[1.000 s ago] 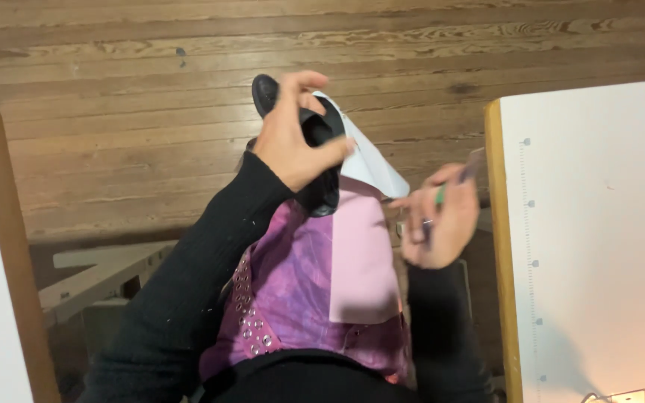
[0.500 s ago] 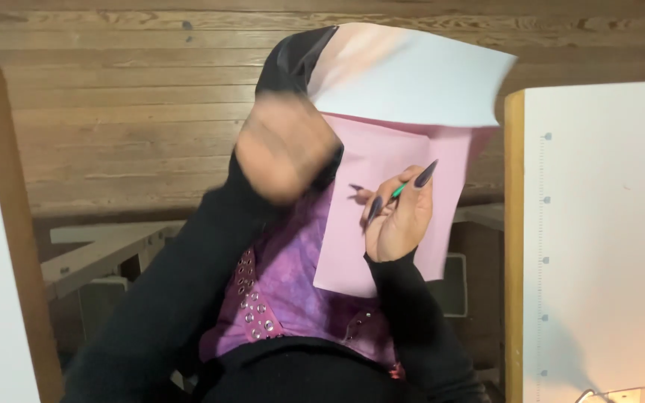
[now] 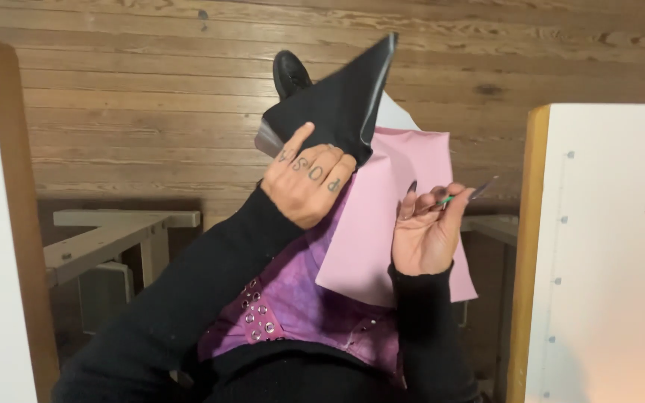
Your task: Aligning and pinning different colored leather pieces together at a workbench.
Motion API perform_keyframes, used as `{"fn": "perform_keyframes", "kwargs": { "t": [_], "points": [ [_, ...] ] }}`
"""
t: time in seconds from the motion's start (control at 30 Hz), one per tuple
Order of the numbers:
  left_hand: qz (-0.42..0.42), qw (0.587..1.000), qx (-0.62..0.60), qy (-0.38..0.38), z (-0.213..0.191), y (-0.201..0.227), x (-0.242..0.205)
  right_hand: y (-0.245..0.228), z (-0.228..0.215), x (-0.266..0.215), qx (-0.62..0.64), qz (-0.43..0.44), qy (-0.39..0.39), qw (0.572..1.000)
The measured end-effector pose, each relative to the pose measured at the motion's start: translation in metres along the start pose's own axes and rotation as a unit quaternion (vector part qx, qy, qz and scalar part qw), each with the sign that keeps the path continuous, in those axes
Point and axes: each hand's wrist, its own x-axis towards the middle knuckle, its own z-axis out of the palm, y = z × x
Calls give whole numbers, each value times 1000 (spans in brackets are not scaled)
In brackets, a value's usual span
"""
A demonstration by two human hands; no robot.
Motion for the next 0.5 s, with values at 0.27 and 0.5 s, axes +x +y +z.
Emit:
{"fn": "perform_keyframes", "kwargs": {
  "t": [0.27, 0.5],
  "points": [
    [-182, 938, -215, -200, 3, -15, -8, 3, 26, -33, -114, -78, -121, 983],
    [-73, 994, -60, -56, 10, 4, 31, -15, 30, -83, -210, -165, -178, 947]
  ]
}}
